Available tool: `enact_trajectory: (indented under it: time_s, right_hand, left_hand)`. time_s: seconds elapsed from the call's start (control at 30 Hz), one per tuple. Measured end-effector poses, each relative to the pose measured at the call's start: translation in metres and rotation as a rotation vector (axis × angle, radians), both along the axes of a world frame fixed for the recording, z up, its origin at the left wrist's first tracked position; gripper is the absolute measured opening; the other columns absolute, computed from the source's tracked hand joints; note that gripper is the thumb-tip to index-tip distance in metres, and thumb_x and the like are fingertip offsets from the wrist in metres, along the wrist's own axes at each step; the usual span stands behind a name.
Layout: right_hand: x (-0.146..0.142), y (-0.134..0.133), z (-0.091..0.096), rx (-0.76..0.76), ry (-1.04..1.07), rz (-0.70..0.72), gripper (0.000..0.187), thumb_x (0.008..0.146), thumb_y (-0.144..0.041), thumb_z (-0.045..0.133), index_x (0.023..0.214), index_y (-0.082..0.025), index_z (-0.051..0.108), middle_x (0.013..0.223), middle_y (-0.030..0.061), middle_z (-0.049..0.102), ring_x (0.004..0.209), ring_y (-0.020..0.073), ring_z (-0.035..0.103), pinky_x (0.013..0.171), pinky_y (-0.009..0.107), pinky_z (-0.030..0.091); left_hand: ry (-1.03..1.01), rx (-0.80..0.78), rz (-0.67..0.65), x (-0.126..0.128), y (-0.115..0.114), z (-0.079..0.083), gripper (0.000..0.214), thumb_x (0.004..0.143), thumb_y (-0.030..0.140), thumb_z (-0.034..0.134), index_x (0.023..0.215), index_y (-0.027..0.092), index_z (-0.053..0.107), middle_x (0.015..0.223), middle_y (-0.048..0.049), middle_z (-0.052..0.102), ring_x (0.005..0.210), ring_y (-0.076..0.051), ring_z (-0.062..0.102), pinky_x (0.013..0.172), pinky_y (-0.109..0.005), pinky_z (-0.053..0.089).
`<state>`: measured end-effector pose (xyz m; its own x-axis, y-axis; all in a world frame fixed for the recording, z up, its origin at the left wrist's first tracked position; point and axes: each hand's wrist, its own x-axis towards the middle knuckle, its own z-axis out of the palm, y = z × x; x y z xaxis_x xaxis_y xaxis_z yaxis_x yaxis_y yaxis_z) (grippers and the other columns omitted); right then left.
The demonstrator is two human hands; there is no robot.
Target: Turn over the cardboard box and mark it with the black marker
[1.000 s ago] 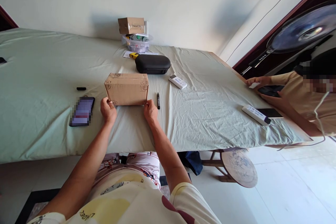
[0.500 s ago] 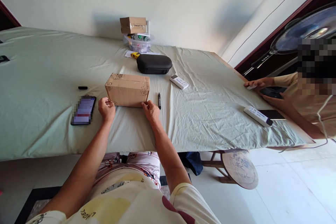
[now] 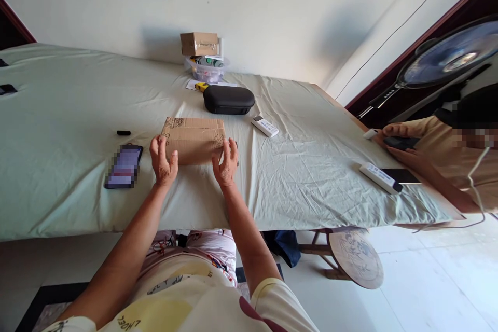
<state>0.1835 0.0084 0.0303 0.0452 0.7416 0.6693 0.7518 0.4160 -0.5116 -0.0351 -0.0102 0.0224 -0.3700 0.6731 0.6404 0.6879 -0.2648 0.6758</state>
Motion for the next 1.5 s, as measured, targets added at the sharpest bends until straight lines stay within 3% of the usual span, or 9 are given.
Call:
enact_trajectory:
  time_s: [0.1, 0.27, 0.43, 0.63, 0.83, 1.03, 1.17, 1.3, 1.5]
  right_hand:
    - [-0.011, -0.009, 0.010, 0.006, -0.156, -0.032, 0.054, 0.103, -0.049, 0.049, 0.153, -0.029, 0.055, 0.166, 0.0149, 0.044, 0.159, 0.0367, 0.035, 0.124, 0.063, 0.035]
    - [-0.035, -0.021, 0.020, -0.083, -0.289, 0.080, 0.052, 0.104, -0.042, 0.050, 0.155, -0.036, 0.053, 0.164, 0.0058, 0.051, 0.163, 0.0339, 0.029, 0.132, 0.065, 0.019]
    - [-0.050, -0.022, 0.018, -0.118, -0.331, 0.187, 0.052, 0.106, -0.037, 0.047, 0.158, -0.036, 0.051, 0.166, 0.0038, 0.050, 0.164, 0.0311, 0.028, 0.134, 0.062, 0.015]
    - [-0.045, -0.017, 0.008, -0.033, -0.433, 0.051, 0.055, 0.107, -0.038, 0.047, 0.162, -0.032, 0.045, 0.169, 0.0051, 0.046, 0.165, 0.0296, 0.026, 0.135, 0.060, 0.012]
    - [-0.016, -0.004, -0.001, 0.050, -0.339, -0.089, 0.061, 0.106, -0.034, 0.045, 0.166, -0.026, 0.038, 0.172, 0.0123, 0.038, 0.164, 0.0342, 0.025, 0.129, 0.063, 0.027]
    - [-0.001, 0.008, -0.011, 0.149, -0.069, -0.014, 0.062, 0.108, -0.030, 0.036, 0.170, -0.026, 0.026, 0.161, 0.0185, 0.045, 0.151, 0.0302, 0.048, 0.119, 0.056, 0.049]
    - [-0.004, 0.009, -0.017, 0.163, -0.037, 0.004, 0.064, 0.108, -0.029, 0.035, 0.171, -0.024, 0.023, 0.153, 0.0186, 0.054, 0.146, 0.0284, 0.053, 0.120, 0.055, 0.049]
    - [-0.006, 0.011, -0.026, 0.138, -0.002, 0.035, 0.069, 0.106, -0.027, 0.036, 0.172, -0.023, 0.017, 0.160, 0.0184, 0.050, 0.150, 0.0296, 0.048, 0.121, 0.056, 0.048]
    - [-0.011, 0.013, -0.032, 0.179, -0.013, 0.019, 0.075, 0.105, -0.025, 0.037, 0.173, -0.023, 0.006, 0.161, 0.0189, 0.047, 0.152, 0.0295, 0.046, 0.119, 0.054, 0.051]
  left_hand:
    - [0.075, -0.039, 0.007, 0.009, -0.003, 0.007, 0.056, 0.100, 0.055, 0.053, 0.139, 0.017, 0.069, 0.166, -0.0229, 0.039, 0.161, -0.038, 0.030, 0.129, -0.056, 0.031]
    - [0.117, -0.054, 0.027, 0.021, -0.010, 0.020, 0.048, 0.099, 0.048, 0.059, 0.138, 0.023, 0.072, 0.172, -0.0177, 0.035, 0.165, -0.039, 0.021, 0.131, -0.062, 0.021]
    - [0.132, -0.092, -0.012, 0.031, -0.013, 0.025, 0.040, 0.098, 0.041, 0.062, 0.134, 0.028, 0.075, 0.167, -0.0128, 0.045, 0.167, -0.038, 0.017, 0.131, -0.066, 0.018]
    - [0.174, -0.022, -0.015, 0.029, -0.006, 0.017, 0.038, 0.101, 0.037, 0.060, 0.134, 0.026, 0.075, 0.169, -0.0134, 0.044, 0.167, -0.039, 0.016, 0.131, -0.067, 0.021]
    - [0.218, 0.030, -0.020, 0.027, -0.003, 0.009, 0.038, 0.100, 0.029, 0.061, 0.135, 0.024, 0.074, 0.170, -0.0158, 0.041, 0.166, -0.043, 0.014, 0.130, -0.071, 0.019]
    - [0.210, 0.113, -0.038, 0.024, -0.001, 0.002, 0.040, 0.101, 0.028, 0.059, 0.138, 0.022, 0.072, 0.175, -0.0161, 0.030, 0.167, -0.043, 0.013, 0.132, -0.067, 0.021]
    - [0.156, 0.126, -0.047, 0.016, 0.002, -0.005, 0.046, 0.104, 0.029, 0.051, 0.146, 0.016, 0.064, 0.175, -0.0181, 0.031, 0.167, -0.037, 0.018, 0.133, -0.059, 0.024]
    - [0.129, 0.133, -0.052, 0.011, 0.004, -0.009, 0.053, 0.105, 0.032, 0.047, 0.153, 0.012, 0.054, 0.172, -0.0209, 0.037, 0.165, -0.033, 0.025, 0.134, -0.052, 0.027]
    - [0.121, 0.089, -0.058, 0.012, 0.003, -0.008, 0.057, 0.103, 0.032, 0.049, 0.156, 0.010, 0.051, 0.173, -0.0228, 0.034, 0.165, -0.033, 0.025, 0.134, -0.051, 0.026]
